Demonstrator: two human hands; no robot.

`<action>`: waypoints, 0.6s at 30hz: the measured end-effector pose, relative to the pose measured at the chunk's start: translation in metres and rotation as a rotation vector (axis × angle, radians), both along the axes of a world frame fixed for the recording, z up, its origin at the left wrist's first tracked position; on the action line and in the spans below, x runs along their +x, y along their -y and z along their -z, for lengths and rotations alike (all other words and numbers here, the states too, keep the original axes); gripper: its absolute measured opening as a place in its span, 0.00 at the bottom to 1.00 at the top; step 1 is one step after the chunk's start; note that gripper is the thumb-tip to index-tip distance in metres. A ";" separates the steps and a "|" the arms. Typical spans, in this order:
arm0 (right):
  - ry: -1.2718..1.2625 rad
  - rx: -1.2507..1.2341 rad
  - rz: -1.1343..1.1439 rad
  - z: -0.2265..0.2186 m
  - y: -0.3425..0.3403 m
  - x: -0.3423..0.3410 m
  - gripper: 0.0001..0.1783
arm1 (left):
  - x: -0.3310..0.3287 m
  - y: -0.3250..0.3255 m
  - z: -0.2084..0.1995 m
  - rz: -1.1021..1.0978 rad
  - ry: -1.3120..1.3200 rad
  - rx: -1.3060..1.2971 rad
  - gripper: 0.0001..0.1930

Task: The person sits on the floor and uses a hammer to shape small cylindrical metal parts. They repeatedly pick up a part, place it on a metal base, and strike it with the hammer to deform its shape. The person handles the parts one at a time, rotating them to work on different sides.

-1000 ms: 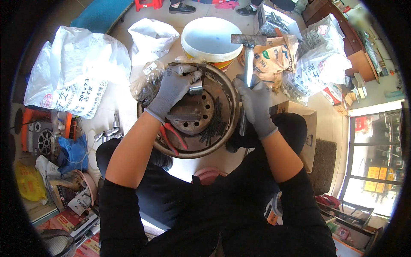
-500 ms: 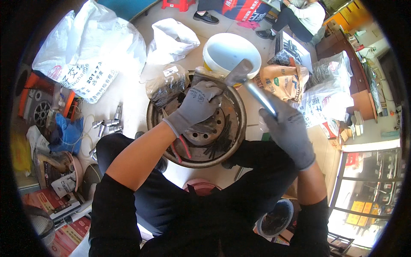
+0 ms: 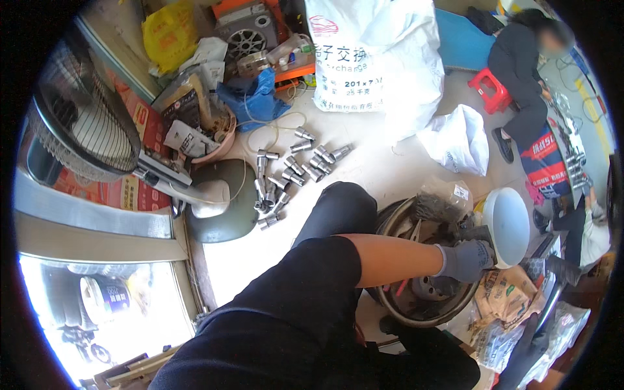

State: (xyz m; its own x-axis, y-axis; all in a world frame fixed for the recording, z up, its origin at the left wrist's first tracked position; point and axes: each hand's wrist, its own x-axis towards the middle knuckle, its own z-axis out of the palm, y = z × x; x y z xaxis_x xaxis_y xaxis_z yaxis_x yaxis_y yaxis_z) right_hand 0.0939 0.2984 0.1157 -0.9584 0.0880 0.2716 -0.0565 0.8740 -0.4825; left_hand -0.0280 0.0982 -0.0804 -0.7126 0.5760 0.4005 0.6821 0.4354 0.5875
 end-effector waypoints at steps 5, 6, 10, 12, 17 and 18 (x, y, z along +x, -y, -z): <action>0.261 0.541 -0.132 0.017 0.000 -0.005 0.26 | 0.000 -0.002 0.000 -0.019 -0.010 -0.011 0.14; 0.273 0.566 -0.217 0.018 0.001 -0.005 0.25 | 0.000 -0.004 0.002 -0.015 -0.006 -0.015 0.13; -0.154 0.113 -0.163 -0.004 0.005 -0.001 0.18 | 0.002 -0.006 0.010 -0.020 -0.168 0.150 0.10; -0.090 -0.101 0.166 -0.009 0.007 0.006 0.15 | 0.002 -0.005 0.014 -0.041 -0.221 0.226 0.12; 0.241 0.494 -0.153 0.007 0.006 0.010 0.26 | 0.005 0.015 0.002 -0.029 -0.187 0.214 0.12; 0.226 0.441 -0.219 0.012 0.009 0.010 0.27 | 0.005 0.016 -0.005 0.008 -0.134 0.194 0.12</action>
State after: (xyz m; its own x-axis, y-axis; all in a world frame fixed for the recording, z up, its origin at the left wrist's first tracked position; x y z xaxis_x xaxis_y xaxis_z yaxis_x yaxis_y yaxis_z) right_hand 0.1043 0.2897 0.1040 -0.9803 -0.1960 0.0228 -0.1973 0.9758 -0.0937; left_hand -0.0226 0.0821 -0.0757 -0.6410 0.4847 0.5951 0.7629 0.3174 0.5632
